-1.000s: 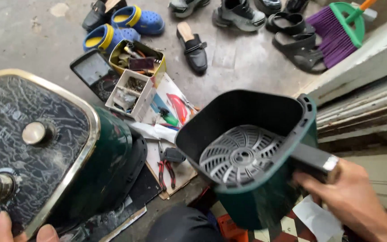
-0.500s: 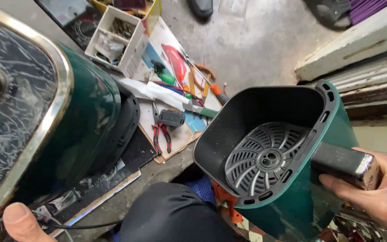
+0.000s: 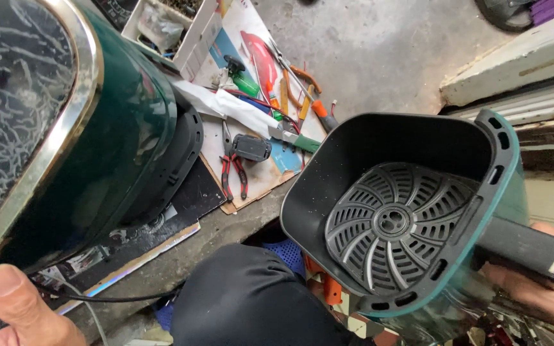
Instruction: Cleaning the exterior of an air fryer with a cloth and reassembling the control panel and basket.
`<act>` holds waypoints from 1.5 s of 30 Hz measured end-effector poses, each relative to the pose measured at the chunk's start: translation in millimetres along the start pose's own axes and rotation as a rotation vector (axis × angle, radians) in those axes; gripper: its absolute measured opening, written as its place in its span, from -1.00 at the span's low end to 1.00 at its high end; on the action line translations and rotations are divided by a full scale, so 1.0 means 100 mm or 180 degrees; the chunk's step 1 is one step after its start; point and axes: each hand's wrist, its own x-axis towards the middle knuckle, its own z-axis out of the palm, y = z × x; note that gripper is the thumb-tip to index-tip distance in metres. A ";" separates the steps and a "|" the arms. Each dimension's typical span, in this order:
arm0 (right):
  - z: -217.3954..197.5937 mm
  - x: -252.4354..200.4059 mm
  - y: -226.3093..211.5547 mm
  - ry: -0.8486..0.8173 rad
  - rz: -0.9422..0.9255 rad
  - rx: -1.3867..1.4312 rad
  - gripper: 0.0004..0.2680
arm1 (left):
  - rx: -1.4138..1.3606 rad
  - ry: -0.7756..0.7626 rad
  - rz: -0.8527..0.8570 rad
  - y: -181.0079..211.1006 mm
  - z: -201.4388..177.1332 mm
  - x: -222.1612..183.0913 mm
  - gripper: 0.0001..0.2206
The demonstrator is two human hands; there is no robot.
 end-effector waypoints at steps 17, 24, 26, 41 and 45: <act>-0.01 0.16 -0.11 -0.0203 -0.0349 -0.0105 -0.65 | -0.0119 0.0000 -0.0146 0.19 -0.02 0.03 -0.60; 0.01 0.20 -0.50 -0.0529 -0.0096 -0.0657 -0.74 | -0.0307 -0.0126 -0.0295 0.43 -0.02 0.17 -0.55; 0.05 0.21 -0.58 -0.0608 -0.0054 -0.0725 -0.84 | -0.0611 -0.0142 -0.0317 0.59 -0.02 0.27 -0.61; 0.28 0.20 -0.77 -0.0355 0.0493 0.0272 -0.72 | -0.0105 -0.0217 -0.0231 0.83 -0.15 0.44 -0.57; 0.15 0.26 -0.25 -0.0269 -0.0611 -0.0215 -0.80 | -0.0502 -0.0070 -0.0423 -0.73 0.72 -0.05 -0.60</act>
